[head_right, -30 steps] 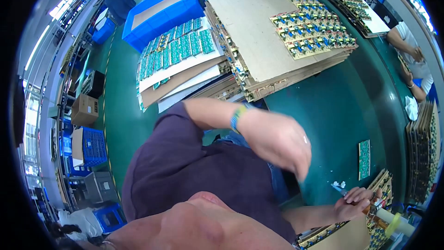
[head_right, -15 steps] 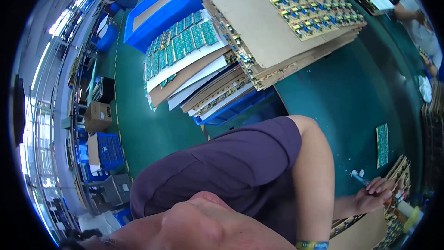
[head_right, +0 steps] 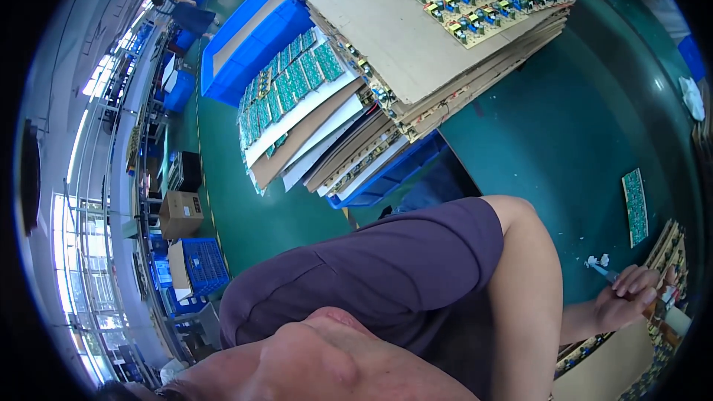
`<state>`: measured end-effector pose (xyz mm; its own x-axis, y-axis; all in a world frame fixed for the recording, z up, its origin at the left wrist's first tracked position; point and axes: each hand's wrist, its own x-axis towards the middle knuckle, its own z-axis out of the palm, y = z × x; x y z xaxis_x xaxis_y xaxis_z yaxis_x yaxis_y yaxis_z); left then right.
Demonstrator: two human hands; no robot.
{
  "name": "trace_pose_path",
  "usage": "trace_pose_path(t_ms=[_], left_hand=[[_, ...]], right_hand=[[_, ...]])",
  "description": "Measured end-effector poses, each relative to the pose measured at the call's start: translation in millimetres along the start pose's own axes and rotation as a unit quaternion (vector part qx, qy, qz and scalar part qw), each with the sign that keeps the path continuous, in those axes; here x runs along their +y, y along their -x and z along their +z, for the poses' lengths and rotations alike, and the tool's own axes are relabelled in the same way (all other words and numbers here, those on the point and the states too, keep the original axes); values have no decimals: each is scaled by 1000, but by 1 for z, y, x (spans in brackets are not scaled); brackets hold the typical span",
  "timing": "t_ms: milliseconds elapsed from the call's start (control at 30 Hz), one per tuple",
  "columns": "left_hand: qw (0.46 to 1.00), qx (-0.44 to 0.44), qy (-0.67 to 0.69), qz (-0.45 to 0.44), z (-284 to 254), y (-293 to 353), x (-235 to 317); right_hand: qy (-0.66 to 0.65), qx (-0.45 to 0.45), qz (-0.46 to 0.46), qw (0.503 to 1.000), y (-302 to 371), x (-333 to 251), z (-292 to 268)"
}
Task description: Assembling electronic components onto a circuit board using a handheld dispenser tool.
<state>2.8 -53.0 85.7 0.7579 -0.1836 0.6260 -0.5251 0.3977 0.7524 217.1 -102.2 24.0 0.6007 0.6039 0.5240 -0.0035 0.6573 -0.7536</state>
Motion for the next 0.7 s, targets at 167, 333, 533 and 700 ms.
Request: trace_pose_path(t_ms=[167, 333, 533, 700], left_hand=[[1000, 9, 21, -1, 0, -1, -2], [999, 9, 40, -2, 0, -4, -5], [998, -4, 59, -5, -3, -14, -7], [997, 2, 81, -6, -2, -18, -12]], right_hand=[[7, 4, 3, 1000, -2, -2, 11], [11, 9, -2, 1000, -1, -4, 16], [2, 23, 1, 1000, 1, -1, 15], [34, 6, -4, 999, -2, -1, 15]])
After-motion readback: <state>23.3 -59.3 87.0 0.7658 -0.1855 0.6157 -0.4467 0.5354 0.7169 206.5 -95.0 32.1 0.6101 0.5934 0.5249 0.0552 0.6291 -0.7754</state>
